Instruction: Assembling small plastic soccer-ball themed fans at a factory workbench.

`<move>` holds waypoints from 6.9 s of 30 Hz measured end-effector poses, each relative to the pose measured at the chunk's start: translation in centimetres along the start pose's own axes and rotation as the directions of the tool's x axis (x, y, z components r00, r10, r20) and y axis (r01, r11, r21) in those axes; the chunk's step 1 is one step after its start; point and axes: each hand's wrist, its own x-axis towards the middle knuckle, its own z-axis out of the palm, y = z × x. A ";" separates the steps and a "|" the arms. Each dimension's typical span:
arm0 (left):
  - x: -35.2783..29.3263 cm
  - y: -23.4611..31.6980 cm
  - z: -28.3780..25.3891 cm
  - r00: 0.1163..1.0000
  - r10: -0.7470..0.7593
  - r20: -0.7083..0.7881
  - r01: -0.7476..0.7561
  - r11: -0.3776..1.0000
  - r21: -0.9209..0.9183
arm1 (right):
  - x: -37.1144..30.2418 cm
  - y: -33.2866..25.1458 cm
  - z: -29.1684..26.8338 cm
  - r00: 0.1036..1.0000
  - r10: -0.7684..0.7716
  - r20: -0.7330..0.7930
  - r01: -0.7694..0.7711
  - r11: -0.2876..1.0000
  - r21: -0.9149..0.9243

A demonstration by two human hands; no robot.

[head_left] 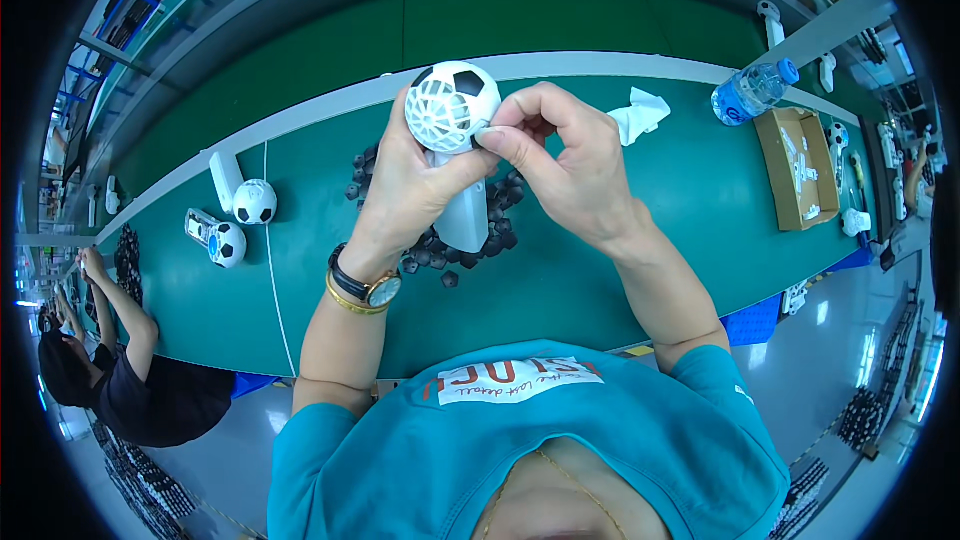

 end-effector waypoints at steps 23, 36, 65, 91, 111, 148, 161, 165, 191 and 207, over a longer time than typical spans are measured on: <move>0.0 -0.8 2.7 0.999 -0.010 -0.034 0.004 0.985 -0.172 | -0.7 1.5 0.5 0.981 0.004 -0.196 -0.006 1.000 -0.012; -0.6 -0.5 2.7 0.997 -0.074 0.011 0.074 0.996 -0.044 | -1.0 2.1 -0.7 0.997 0.081 -0.015 -0.077 0.983 0.168; 3.9 -2.6 2.0 0.890 0.451 0.062 -0.432 0.794 0.428 | 2.1 1.9 -0.1 0.986 -0.063 -0.153 0.100 0.963 0.249; 3.1 -2.9 2.6 0.911 0.402 -0.093 -0.350 0.874 0.337 | 4.6 3.2 -0.8 0.916 0.395 0.076 -0.365 0.735 0.572; 3.1 -2.9 0.3 0.948 0.264 -0.176 -0.262 0.964 0.034 | 4.3 3.8 2.9 0.982 0.187 0.016 -0.149 0.726 0.672; 3.2 -1.8 -3.9 0.984 -0.042 0.174 0.161 0.631 -0.759 | 9.0 5.5 2.0 0.958 0.283 0.049 -0.228 0.642 0.732; 6.0 -2.5 1.9 0.938 -0.309 0.157 0.328 0.937 -0.116 | 5.6 8.9 -2.9 0.951 0.166 -0.259 -0.128 0.979 0.157; 12.8 -0.9 4.8 0.978 -0.156 0.141 0.152 0.987 0.043 | -1.4 10.3 -10.0 0.919 0.271 -0.286 -0.364 0.862 -0.353; 33.2 -15.1 1.3 0.918 0.356 0.176 -0.344 0.487 0.803 | -24.8 18.8 -54.9 0.111 -0.179 -0.978 -0.994 -0.028 -0.107; 7.1 2.4 0.1 0.955 0.147 -0.259 -0.140 0.989 0.044 | -26.3 16.2 -52.6 -0.360 -0.168 -0.918 -0.338 0.940 -0.039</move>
